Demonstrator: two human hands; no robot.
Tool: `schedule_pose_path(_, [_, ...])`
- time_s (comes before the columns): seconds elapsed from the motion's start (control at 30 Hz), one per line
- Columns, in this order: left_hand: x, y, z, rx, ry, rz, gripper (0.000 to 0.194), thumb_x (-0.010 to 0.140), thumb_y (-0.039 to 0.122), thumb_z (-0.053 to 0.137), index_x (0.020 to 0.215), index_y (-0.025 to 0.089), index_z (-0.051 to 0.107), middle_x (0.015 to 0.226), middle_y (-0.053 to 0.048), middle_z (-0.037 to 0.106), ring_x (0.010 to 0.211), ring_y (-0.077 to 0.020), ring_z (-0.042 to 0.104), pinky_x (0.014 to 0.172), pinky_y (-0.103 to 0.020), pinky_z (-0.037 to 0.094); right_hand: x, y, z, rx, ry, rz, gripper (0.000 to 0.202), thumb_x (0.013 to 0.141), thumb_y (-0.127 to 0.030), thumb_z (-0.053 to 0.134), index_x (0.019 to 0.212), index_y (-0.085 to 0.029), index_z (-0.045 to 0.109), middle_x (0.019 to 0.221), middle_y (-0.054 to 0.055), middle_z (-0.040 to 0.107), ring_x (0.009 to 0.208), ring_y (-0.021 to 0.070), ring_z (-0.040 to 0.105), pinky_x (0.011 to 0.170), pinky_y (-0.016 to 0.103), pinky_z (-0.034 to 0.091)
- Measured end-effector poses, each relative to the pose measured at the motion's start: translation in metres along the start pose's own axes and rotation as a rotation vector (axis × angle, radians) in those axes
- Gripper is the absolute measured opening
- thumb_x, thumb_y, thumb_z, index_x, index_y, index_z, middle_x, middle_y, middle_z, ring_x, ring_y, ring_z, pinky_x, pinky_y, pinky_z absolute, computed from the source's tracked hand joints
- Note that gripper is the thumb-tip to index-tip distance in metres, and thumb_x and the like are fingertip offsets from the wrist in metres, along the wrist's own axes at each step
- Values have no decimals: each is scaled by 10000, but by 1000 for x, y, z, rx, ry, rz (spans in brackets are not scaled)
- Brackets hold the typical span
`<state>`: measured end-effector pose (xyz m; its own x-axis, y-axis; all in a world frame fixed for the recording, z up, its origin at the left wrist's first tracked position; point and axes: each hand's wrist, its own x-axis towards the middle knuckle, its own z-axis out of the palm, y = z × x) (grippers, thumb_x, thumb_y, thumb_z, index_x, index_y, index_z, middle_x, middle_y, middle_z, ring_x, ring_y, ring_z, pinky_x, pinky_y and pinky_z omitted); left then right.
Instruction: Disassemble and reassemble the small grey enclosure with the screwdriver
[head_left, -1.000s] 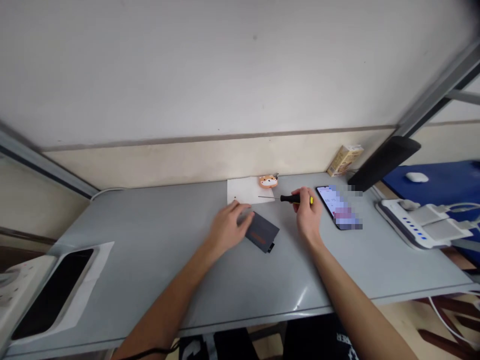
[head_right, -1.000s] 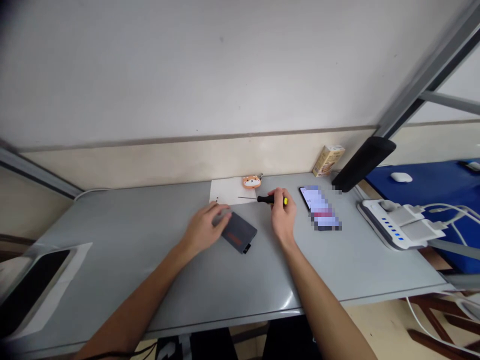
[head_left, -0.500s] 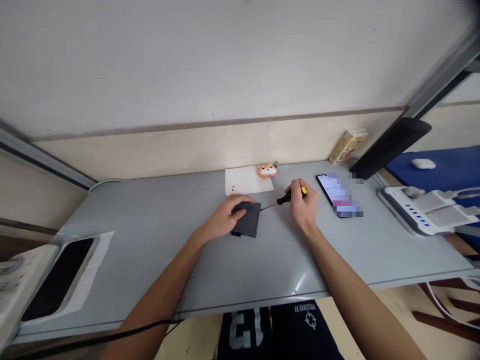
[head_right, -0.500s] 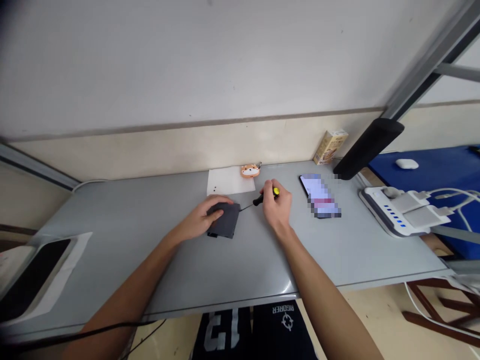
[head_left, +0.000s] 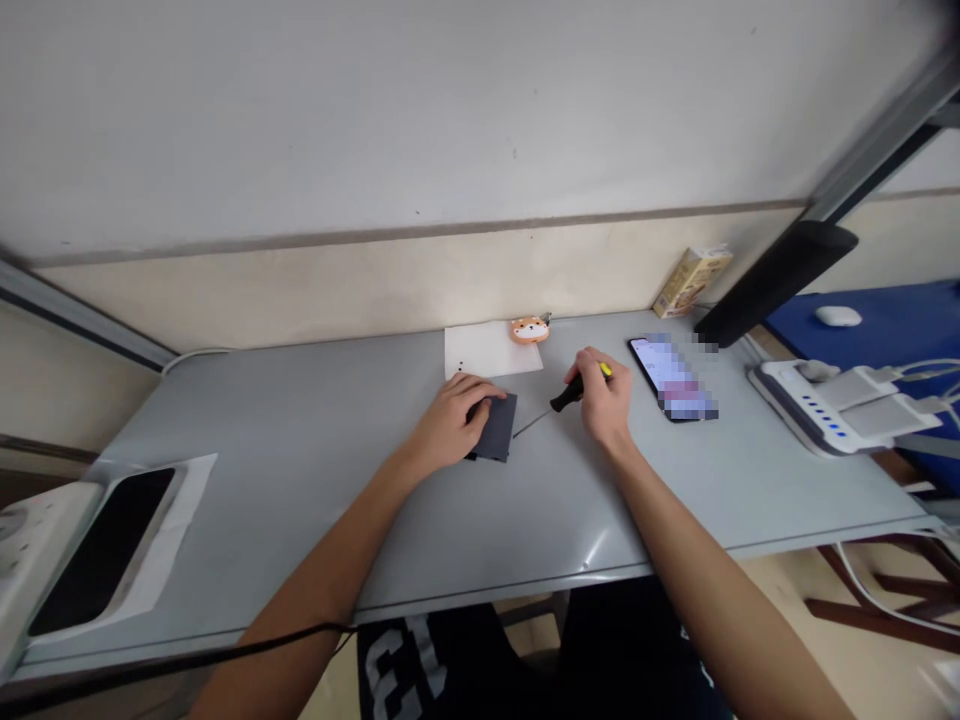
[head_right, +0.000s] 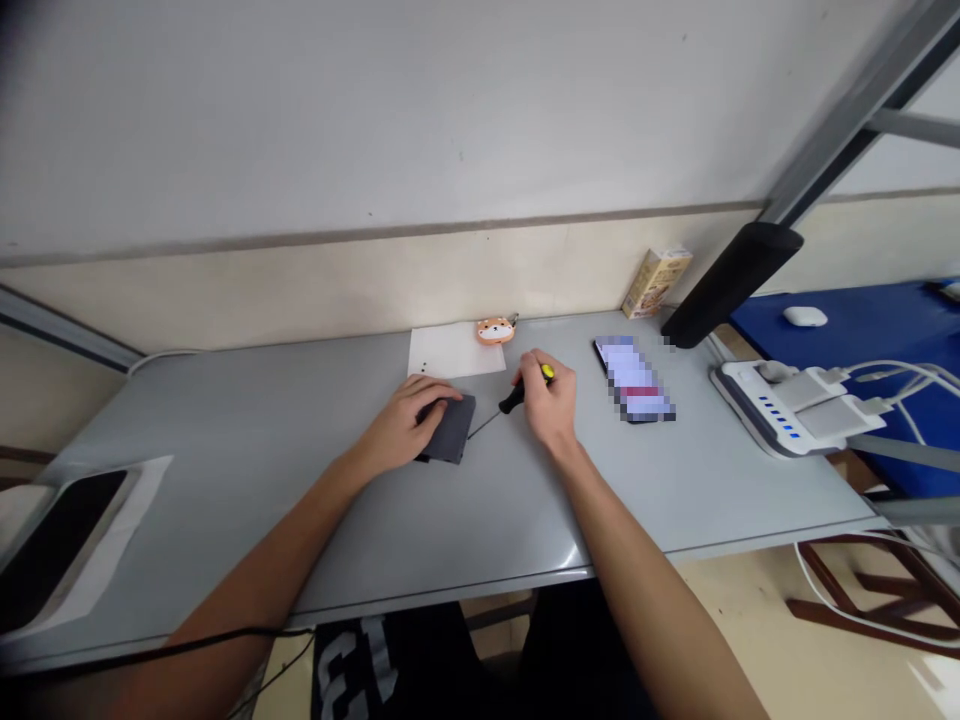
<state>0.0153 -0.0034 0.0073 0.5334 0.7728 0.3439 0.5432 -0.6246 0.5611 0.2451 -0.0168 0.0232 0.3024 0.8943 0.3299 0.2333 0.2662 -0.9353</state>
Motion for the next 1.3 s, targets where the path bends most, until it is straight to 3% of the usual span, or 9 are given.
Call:
schedule_pose_path(0.13, [1, 1, 2, 20, 36, 6, 276, 1003, 126, 450, 1100, 231, 686, 1123, -43, 700, 1119, -206, 589, 1060, -437, 463, -6, -1, 5, 26, -150, -18, 381, 916, -327, 504, 563, -199, 571, 564, -17, 503, 569, 130, 456, 575, 286, 342])
schedule_pose_path(0.2, [1, 2, 1, 46, 46, -6, 271, 995, 131, 455, 1085, 227, 691, 1101, -45, 704, 1102, -210, 592, 1044, -433, 470, -6, -1, 5, 19, -163, -22, 380, 911, -329, 504, 562, -199, 578, 556, -18, 497, 562, 130, 447, 569, 286, 334])
schedule_pose_path(0.37, [-2, 11, -5, 157, 52, -28, 221, 955, 209, 544, 1110, 229, 700, 1190, -72, 670, 1157, -249, 575, 1078, -477, 428, 1, -1, 1, 50, -44, 5, 372, 888, -332, 501, 543, -200, 546, 551, -20, 469, 558, 126, 424, 553, 282, 320])
schedule_pose_path(0.47, [-3, 20, -6, 171, -7, 30, 237, 949, 297, 605, 1161, 248, 697, 1275, -79, 639, 1236, -278, 533, 1100, -497, 392, 4, 0, -1, 86, 13, 38, 375, 894, -363, 497, 559, -204, 553, 547, -24, 452, 544, 126, 421, 533, 276, 331])
schedule_pose_path(0.67, [-3, 24, 5, 113, -52, 72, 183, 1013, 301, 552, 983, 238, 721, 1106, -54, 683, 1120, -227, 566, 1023, -435, 417, 7, 3, 1, 193, 102, 130, 390, 898, -428, 507, 594, -196, 581, 559, -30, 474, 534, 120, 444, 501, 251, 368])
schedule_pose_path(0.8, [-2, 7, 1, 73, 3, 65, 180, 1018, 330, 575, 985, 240, 728, 1036, -41, 695, 1069, -207, 577, 1014, -414, 418, 8, 6, 3, 238, 136, 223, 395, 876, -470, 524, 613, -187, 606, 578, -27, 509, 552, 117, 470, 512, 238, 391])
schedule_pose_path(1.0, [23, -52, -23, 180, 177, -149, 183, 960, 374, 661, 920, 234, 772, 1014, -47, 692, 1031, -217, 578, 1008, -426, 426, 14, 17, 5, 316, 249, 398, 353, 822, -487, 560, 641, -187, 603, 630, -18, 536, 598, 127, 502, 525, 239, 420])
schedule_pose_path(1.13, [48, -77, -27, 193, 88, -148, 185, 933, 381, 683, 932, 232, 793, 1064, -59, 674, 1050, -223, 538, 1011, -416, 434, 18, 23, 6, 327, 284, 459, 338, 814, -497, 543, 668, -197, 597, 665, -5, 570, 609, 139, 538, 522, 250, 433])
schedule_pose_path(1.3, [48, -73, -30, 273, -22, -146, 183, 948, 364, 647, 978, 268, 800, 1160, -59, 672, 1073, -232, 557, 1114, -510, 357, 23, 26, 1, 345, 309, 498, 321, 802, -489, 541, 669, -202, 597, 661, -5, 570, 600, 141, 544, 523, 258, 446])
